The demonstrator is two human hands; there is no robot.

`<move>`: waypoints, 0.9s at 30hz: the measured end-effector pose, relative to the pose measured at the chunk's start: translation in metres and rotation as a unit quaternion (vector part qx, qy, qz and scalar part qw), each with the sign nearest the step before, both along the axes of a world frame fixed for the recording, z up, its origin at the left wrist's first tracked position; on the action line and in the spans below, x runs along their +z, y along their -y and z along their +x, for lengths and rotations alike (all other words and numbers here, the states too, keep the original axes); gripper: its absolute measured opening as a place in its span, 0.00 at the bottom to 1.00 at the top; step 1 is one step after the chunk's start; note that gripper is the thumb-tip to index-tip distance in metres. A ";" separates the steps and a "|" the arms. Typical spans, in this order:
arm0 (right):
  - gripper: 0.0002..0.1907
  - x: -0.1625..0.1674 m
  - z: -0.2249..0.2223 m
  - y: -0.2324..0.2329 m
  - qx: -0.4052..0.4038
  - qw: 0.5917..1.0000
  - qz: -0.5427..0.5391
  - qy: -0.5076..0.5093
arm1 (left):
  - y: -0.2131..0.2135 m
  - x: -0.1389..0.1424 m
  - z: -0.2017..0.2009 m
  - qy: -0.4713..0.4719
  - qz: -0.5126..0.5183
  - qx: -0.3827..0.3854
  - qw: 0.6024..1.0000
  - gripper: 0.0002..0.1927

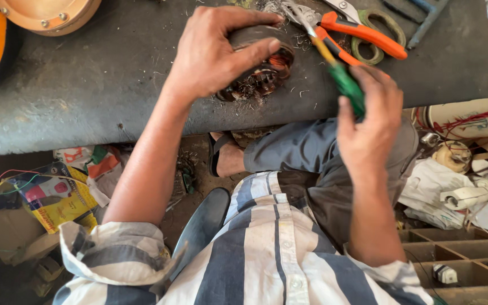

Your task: The person holds a burned electric motor stator on a workbench and pulls old copper windings out of its slots, using pliers and a screwdriver to pry and cut the wire, working around the stator and turning it as sections of wire are removed.

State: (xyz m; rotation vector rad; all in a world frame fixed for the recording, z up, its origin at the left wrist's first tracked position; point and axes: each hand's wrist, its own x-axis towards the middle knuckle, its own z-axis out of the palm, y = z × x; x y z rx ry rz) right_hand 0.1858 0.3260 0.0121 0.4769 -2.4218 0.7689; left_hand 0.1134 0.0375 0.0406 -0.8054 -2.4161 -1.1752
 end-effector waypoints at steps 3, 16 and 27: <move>0.18 0.009 0.001 0.026 0.074 0.997 0.005 -0.016 | -0.006 0.003 0.005 -0.002 -0.013 0.037 0.999 0.18; 0.18 -0.013 0.014 0.084 0.136 0.986 0.074 -0.068 | -0.009 0.003 0.005 0.012 0.003 0.046 0.999 0.17; 0.24 -0.026 0.016 0.070 0.170 0.980 0.081 -0.067 | -0.011 -0.010 0.000 -0.022 -0.013 0.102 0.994 0.17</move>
